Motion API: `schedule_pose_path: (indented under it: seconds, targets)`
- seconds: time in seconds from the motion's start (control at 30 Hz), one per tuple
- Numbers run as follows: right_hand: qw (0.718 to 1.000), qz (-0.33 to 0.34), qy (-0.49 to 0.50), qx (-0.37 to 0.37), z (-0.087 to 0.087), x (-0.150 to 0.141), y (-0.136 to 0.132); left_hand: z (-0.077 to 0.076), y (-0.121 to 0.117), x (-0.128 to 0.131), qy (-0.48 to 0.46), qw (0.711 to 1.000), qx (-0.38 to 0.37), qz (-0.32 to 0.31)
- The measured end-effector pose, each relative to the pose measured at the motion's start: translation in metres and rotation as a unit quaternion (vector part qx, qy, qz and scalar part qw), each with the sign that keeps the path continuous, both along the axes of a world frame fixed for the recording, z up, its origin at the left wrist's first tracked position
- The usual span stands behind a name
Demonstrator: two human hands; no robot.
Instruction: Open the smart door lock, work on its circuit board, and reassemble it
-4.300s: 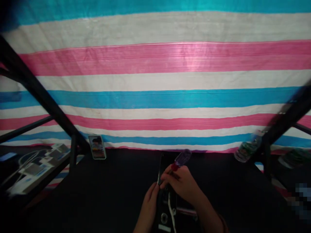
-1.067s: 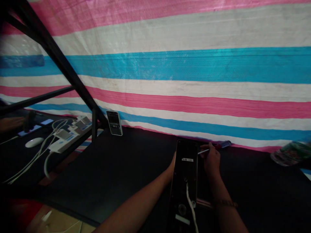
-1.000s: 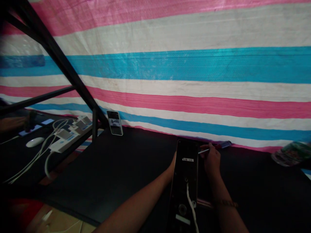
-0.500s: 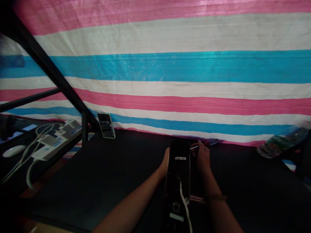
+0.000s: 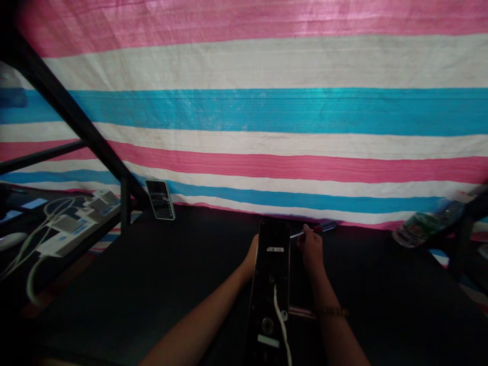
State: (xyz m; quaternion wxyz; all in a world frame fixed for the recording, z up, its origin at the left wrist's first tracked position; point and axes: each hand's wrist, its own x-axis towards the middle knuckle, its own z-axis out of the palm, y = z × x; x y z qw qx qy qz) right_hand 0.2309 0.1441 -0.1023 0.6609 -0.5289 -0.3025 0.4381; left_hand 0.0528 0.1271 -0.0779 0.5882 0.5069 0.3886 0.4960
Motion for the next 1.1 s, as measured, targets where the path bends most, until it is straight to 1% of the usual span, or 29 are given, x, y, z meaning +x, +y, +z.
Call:
schedule_pose_path:
  seconds: [0.2,0.4,0.57,0.83,1.1]
  targets:
    - [1.0,-0.019,0.015,0.0,0.001,0.0,0.001,0.0,0.0,0.001,-0.012,1.0,0.013,-0.005]
    - [1.0,-0.016,0.015,-0.002,-0.003,0.001,0.008,-0.001,0.005,0.001,-0.015,0.999,0.021,-0.018]
    - [1.0,0.003,0.0,-0.008,-0.007,0.004,0.009,-0.003,0.009,0.002,-0.017,1.0,0.012,-0.014]
    - [1.0,0.018,-0.023,-0.004,-0.003,0.003,0.009,-0.006,0.011,0.002,-0.018,1.0,0.013,-0.017]
    - [0.999,0.017,-0.038,-0.014,0.0,0.002,0.009,-0.007,0.014,0.003,-0.016,1.0,-0.003,-0.018]
